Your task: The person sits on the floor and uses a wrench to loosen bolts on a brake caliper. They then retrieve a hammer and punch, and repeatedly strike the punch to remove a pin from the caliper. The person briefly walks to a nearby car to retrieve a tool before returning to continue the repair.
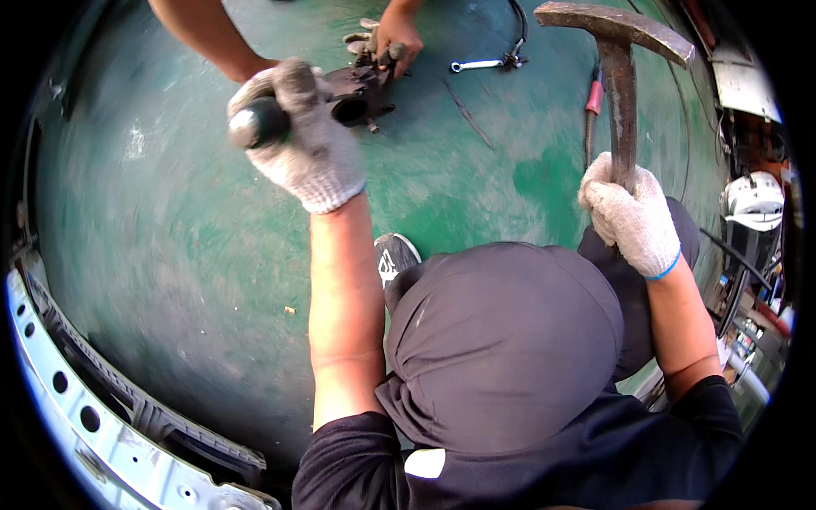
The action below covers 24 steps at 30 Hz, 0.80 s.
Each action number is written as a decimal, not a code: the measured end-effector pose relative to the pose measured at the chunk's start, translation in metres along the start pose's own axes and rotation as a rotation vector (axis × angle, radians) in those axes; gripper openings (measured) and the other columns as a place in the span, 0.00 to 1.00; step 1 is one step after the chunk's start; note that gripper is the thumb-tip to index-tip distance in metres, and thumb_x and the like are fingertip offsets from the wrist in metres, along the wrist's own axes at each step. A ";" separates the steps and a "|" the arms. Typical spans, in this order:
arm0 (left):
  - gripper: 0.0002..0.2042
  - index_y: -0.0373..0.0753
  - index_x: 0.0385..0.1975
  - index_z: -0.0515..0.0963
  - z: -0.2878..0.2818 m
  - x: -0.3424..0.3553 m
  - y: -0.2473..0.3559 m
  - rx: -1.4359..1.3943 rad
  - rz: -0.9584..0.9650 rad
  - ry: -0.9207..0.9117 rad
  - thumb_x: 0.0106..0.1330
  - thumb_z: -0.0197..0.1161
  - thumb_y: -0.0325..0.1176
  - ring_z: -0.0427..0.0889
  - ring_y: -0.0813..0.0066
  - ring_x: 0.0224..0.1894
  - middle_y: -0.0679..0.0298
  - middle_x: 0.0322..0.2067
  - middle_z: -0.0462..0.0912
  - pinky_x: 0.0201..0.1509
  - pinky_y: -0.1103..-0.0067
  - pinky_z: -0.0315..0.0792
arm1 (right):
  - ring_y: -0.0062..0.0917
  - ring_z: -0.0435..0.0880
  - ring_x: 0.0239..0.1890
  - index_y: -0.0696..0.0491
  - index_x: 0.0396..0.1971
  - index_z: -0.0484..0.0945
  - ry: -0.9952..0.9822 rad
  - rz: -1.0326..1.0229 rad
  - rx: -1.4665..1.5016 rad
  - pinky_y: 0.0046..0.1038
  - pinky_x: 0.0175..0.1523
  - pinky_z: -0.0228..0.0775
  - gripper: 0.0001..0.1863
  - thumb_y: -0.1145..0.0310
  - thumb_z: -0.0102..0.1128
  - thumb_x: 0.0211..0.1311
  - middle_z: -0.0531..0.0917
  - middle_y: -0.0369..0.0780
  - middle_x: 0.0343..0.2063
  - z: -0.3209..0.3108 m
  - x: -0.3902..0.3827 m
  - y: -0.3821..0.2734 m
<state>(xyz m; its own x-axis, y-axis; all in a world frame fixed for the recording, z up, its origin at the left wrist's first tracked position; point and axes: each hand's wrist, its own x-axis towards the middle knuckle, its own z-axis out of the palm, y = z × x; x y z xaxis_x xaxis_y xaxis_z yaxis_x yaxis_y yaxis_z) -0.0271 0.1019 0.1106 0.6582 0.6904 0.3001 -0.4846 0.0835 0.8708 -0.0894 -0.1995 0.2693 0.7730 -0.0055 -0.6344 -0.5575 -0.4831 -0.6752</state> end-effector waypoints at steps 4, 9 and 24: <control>0.12 0.35 0.42 0.81 0.015 -0.037 0.008 -0.303 -0.112 -0.231 0.69 0.75 0.35 0.86 0.67 0.40 0.62 0.37 0.83 0.49 0.70 0.81 | 0.13 0.75 0.29 0.56 0.36 0.82 -0.059 -0.174 -0.175 0.21 0.35 0.67 0.05 0.70 0.65 0.66 0.79 0.30 0.27 0.007 0.006 -0.031; 0.20 0.42 0.34 0.81 0.029 -0.050 0.005 0.282 0.379 -0.334 0.45 0.88 0.32 0.81 0.60 0.38 0.62 0.34 0.81 0.46 0.67 0.75 | 0.13 0.74 0.28 0.58 0.37 0.84 -0.125 -0.375 -0.143 0.19 0.32 0.63 0.05 0.73 0.67 0.64 0.81 0.32 0.28 0.014 0.002 -0.048; 0.12 0.47 0.29 0.80 0.030 -0.047 0.001 0.383 0.303 -0.509 0.48 0.77 0.34 0.82 0.57 0.34 0.63 0.28 0.79 0.39 0.62 0.70 | 0.17 0.72 0.20 0.57 0.34 0.82 0.014 -0.241 -0.087 0.22 0.27 0.62 0.03 0.75 0.62 0.64 0.79 0.34 0.24 0.014 0.001 -0.016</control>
<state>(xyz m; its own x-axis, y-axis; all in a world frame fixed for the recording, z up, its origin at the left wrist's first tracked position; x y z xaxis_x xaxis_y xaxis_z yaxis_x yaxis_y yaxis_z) -0.0409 0.0476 0.1093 0.7595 0.2133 0.6145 -0.5138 -0.3827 0.7678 -0.0837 -0.1793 0.2742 0.8850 0.1073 -0.4530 -0.3286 -0.5453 -0.7712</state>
